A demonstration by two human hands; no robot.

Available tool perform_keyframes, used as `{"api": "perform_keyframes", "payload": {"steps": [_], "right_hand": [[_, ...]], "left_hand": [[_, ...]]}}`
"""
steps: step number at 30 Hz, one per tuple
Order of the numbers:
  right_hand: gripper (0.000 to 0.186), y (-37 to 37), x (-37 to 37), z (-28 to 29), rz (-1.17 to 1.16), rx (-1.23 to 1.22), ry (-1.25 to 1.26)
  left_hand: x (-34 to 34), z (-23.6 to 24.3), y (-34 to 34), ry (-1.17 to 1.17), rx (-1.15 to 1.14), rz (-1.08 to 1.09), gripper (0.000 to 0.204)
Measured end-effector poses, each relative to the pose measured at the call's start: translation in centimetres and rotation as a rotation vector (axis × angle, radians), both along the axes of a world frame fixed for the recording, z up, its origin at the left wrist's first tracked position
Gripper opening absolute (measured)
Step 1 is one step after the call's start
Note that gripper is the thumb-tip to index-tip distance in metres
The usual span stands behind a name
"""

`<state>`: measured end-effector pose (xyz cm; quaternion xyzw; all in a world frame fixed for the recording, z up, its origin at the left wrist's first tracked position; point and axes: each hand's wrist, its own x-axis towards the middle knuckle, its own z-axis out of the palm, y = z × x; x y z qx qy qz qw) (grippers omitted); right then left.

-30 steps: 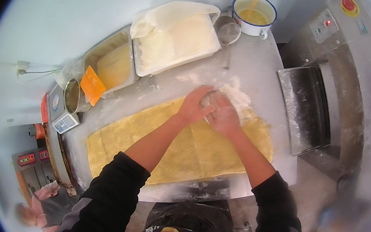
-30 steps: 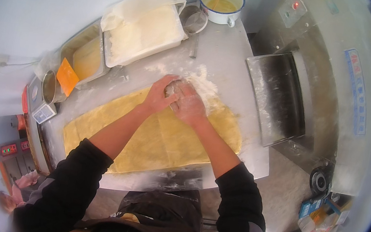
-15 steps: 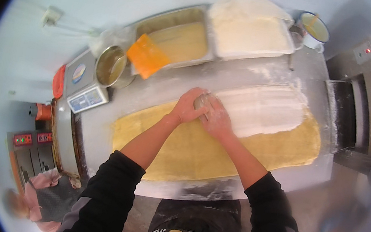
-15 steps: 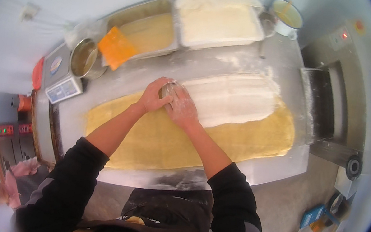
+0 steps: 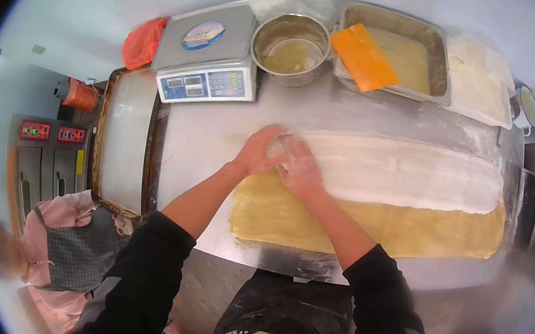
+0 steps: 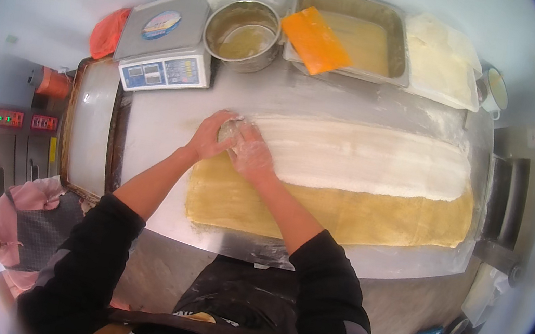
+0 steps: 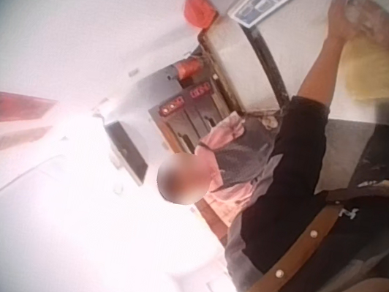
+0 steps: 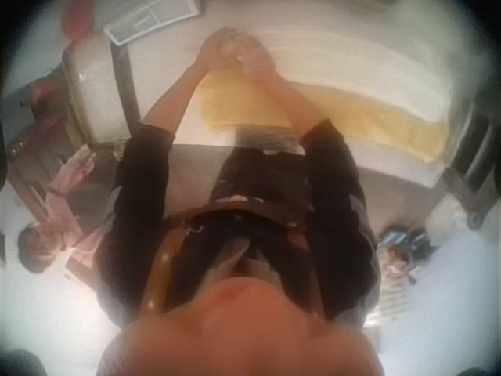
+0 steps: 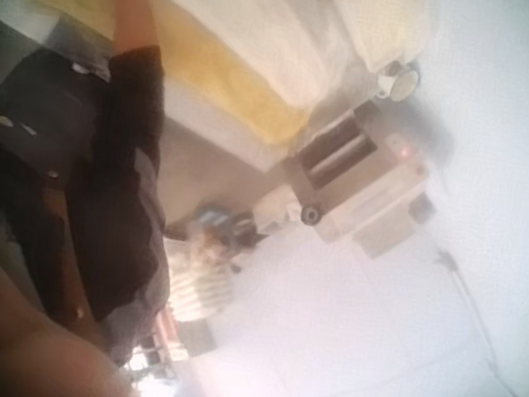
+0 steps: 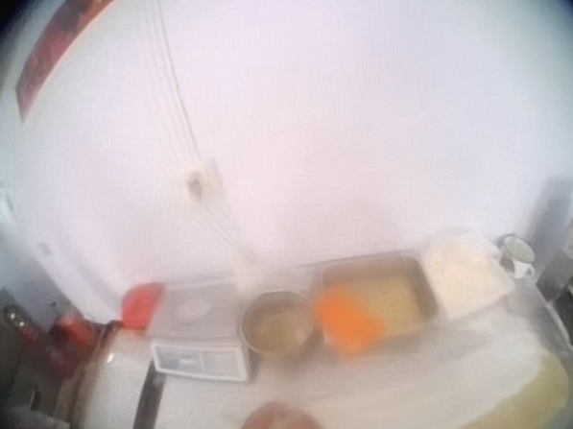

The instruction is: The person spreads a liquid onto a large sheet of dough using a plastic scraper, then sprinkles a granular substance over it. They fold the dough in half and dust it with flour, then fold it again and continue dusting with flour.

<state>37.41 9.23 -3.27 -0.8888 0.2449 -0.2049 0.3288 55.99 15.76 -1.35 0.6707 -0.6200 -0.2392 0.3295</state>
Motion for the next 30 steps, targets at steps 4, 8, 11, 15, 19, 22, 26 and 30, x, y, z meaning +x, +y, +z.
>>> {"api": "perform_keyframes", "payload": {"steps": [4,8,11,15,19,22,26,30], "right_hand": [[0.061,1.8,1.7,1.0,0.095,0.015,-0.005],[0.063,0.9,1.3,2.1,0.213,0.127,0.113],[0.066,-0.8,0.8,2.1,0.202,-0.123,-0.009],[0.067,-1.2,0.6,1.0,0.373,-0.039,0.053],[0.065,1.7,0.1,-0.1,0.433,-0.074,0.074],[0.062,4.4,-0.5,-0.1,0.467,-0.065,0.041],[0.064,6.7,-1.3,0.6,0.577,-0.027,0.166],[0.061,6.8,-3.7,1.3,0.530,0.029,0.007]], "left_hand": [[1.5,-0.5,3.3,0.037,0.004,0.061,0.067],[0.3,-1.6,5.6,0.105,-0.066,0.123,0.076],[-0.6,-2.5,6.1,0.142,-0.035,0.172,0.088],[-1.3,-2.8,6.9,0.103,-0.059,0.143,0.099],[-2.1,-2.1,9.6,0.036,0.038,0.117,0.101],[-3.0,-1.6,12.7,-0.009,0.075,0.118,0.102],[-4.5,-1.6,15.7,-0.028,0.056,0.159,0.103],[-6.0,-1.7,16.2,-0.109,0.062,0.180,0.103]]}}
